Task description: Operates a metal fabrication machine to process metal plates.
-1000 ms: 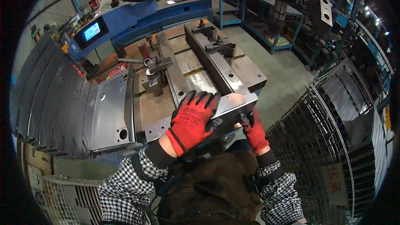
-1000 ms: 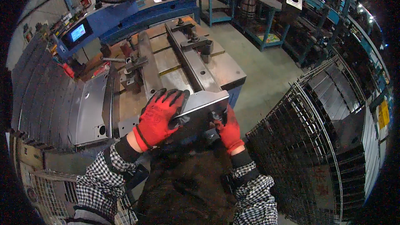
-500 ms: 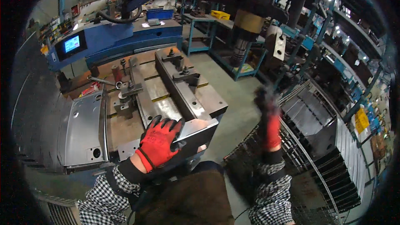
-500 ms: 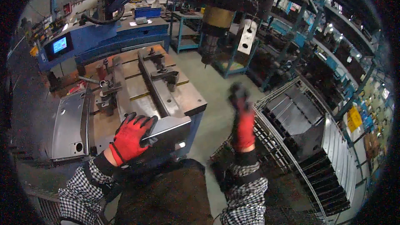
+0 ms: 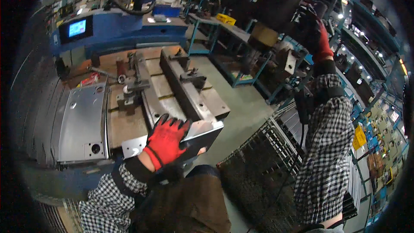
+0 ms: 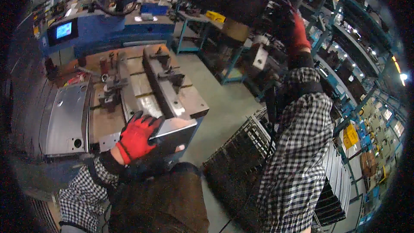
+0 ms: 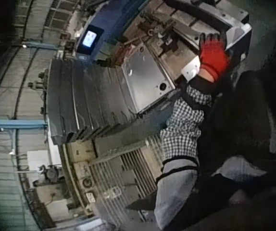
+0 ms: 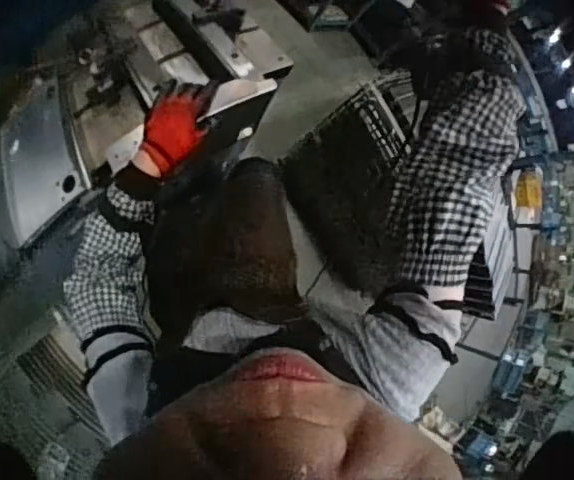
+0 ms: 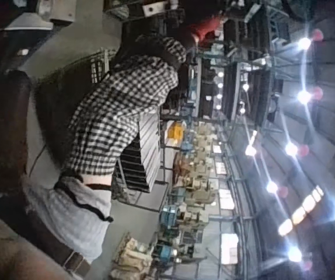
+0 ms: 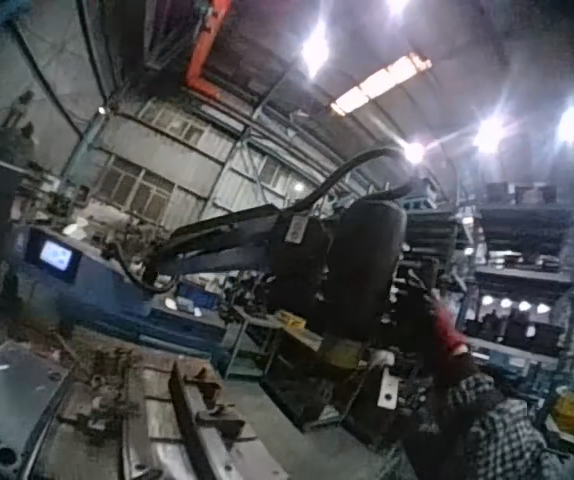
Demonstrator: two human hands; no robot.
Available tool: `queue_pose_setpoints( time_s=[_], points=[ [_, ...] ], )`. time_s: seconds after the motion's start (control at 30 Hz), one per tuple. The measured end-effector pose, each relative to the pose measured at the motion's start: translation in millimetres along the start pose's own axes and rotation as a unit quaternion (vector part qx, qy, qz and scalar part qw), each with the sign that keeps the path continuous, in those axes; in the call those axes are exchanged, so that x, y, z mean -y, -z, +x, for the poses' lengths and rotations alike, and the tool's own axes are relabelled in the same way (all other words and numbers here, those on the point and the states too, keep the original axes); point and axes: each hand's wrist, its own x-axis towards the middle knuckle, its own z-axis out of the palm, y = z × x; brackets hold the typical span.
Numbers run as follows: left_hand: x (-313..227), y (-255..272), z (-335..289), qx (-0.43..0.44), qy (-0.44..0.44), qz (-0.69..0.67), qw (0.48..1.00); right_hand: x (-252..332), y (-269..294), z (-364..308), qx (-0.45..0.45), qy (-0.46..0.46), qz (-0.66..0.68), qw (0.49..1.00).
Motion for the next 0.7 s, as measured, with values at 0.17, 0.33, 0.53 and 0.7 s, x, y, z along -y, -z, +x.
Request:
queue_pose_setpoints(
  time_s=[0.17,0.33,0.53,0.7],
  points=[
    [5,9,-5,0.006,0.021,0.01,1.0,3,-33,-11,0.032,0.002,-0.094,0.995],
    [11,6,-10,-0.006,0.026,0.023,0.999,50,-71,-46,0.044,0.037,-0.125,0.99],
    [10,-5,-13,-0.02,0.027,0.029,0.999,77,-112,-89,0.026,0.015,0.121,0.992],
    [10,-7,-14,-0.036,0.013,0.051,0.998,95,-139,-108,-0.019,0.046,0.024,0.998]
  ],
)
